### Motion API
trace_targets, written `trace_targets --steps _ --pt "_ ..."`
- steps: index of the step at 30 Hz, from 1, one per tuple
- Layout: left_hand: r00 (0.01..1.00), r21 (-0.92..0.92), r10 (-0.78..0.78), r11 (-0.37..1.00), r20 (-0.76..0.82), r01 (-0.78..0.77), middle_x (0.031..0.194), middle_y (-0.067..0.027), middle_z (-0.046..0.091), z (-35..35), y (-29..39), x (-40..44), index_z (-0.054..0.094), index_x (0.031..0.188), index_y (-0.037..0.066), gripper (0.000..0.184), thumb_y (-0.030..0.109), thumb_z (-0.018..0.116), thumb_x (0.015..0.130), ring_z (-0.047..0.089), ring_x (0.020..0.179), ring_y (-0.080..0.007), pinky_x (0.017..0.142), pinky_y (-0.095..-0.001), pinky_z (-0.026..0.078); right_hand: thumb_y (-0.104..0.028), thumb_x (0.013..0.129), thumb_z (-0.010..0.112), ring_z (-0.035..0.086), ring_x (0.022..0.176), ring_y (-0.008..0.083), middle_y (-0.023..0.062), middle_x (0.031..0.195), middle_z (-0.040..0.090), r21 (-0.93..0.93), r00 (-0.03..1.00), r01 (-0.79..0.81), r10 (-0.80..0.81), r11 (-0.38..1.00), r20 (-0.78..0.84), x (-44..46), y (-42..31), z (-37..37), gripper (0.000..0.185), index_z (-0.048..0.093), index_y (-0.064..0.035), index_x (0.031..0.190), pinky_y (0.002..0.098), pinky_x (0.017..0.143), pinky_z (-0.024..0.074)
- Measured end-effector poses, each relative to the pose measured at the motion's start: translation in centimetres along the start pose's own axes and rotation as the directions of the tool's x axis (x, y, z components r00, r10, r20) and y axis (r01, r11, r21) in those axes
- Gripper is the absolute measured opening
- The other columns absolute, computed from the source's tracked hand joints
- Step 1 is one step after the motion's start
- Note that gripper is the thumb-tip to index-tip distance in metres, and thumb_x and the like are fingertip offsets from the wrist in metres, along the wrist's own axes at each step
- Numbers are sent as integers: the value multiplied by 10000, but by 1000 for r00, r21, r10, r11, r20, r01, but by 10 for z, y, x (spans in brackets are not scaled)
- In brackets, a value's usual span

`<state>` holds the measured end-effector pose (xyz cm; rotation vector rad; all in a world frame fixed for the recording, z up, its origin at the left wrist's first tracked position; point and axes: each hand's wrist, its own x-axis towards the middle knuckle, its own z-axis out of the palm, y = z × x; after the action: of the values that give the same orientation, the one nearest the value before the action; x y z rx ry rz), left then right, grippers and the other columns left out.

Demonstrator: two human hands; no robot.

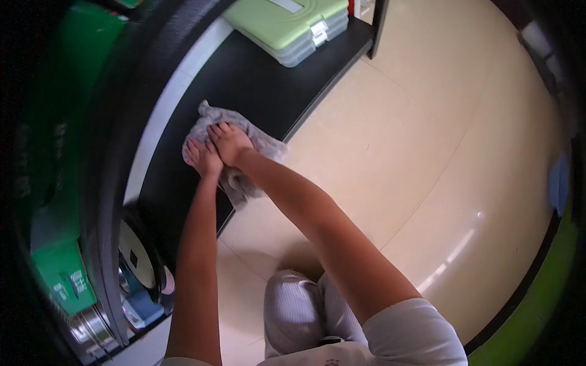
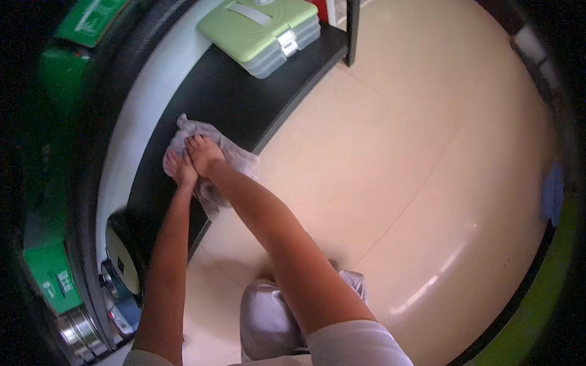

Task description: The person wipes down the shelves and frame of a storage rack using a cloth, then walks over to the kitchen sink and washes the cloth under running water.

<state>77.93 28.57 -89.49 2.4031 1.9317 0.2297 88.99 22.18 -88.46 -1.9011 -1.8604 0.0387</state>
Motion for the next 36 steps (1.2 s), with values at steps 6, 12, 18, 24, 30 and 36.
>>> trace_targets --steps 6,12,18,24,30,36 --pt "995 128 96 987 2 -95 1515 -118 150 33 -16 97 142 1448 29 725 524 248 929 83 1403 -299 1114 -465 29 -289 867 428 400 1198 192 40 1309 490 -6 990 -90 90 996 111 64 19 3 435 563 -56 1209 303 1000 288" --pt "975 37 222 975 -15 -221 1536 -93 62 50 -38 97 97 1463 72 773 529 377 906 64 1408 -300 1106 -505 49 -289 879 424 460 1170 254 94 1263 545 104 976 -172 184 980 -120 53 11 27 366 662 -65 1042 350 1013 309" --pt "967 60 253 966 3 -253 1539 -75 53 27 -18 -27 116 1458 59 622 428 232 971 45 1414 -257 1124 -438 7 -208 864 446 415 1250 279 130 1296 511 169 977 -173 191 970 -98 -38 -17 2 352 609 -12 1107 357 1033 338" --pt "902 48 429 903 -43 -427 1429 -144 352 -12 -5 -133 414 1345 58 503 335 389 926 359 1292 -330 1068 -464 252 -209 823 493 546 1103 271 140 1167 585 204 979 -188 201 961 -43 -121 -36 -31 337 602 -18 1079 363 958 426" --pt "870 -440 256 897 421 -51 1153 -192 589 -69 6 -190 527 1212 -10 540 430 343 958 558 1042 -361 905 -418 422 -213 840 480 629 897 328 177 926 656 256 812 -558 457 789 364 -193 -43 -124 242 680 -85 889 424 770 497" --pt "806 -831 324 445 496 333 1169 -140 567 -87 32 -265 511 1224 -21 699 584 335 921 524 1076 -232 927 -329 391 -188 917 537 520 723 98 32 767 615 869 697 -463 678 177 233 -272 -17 -161 244 651 27 943 264 675 435"
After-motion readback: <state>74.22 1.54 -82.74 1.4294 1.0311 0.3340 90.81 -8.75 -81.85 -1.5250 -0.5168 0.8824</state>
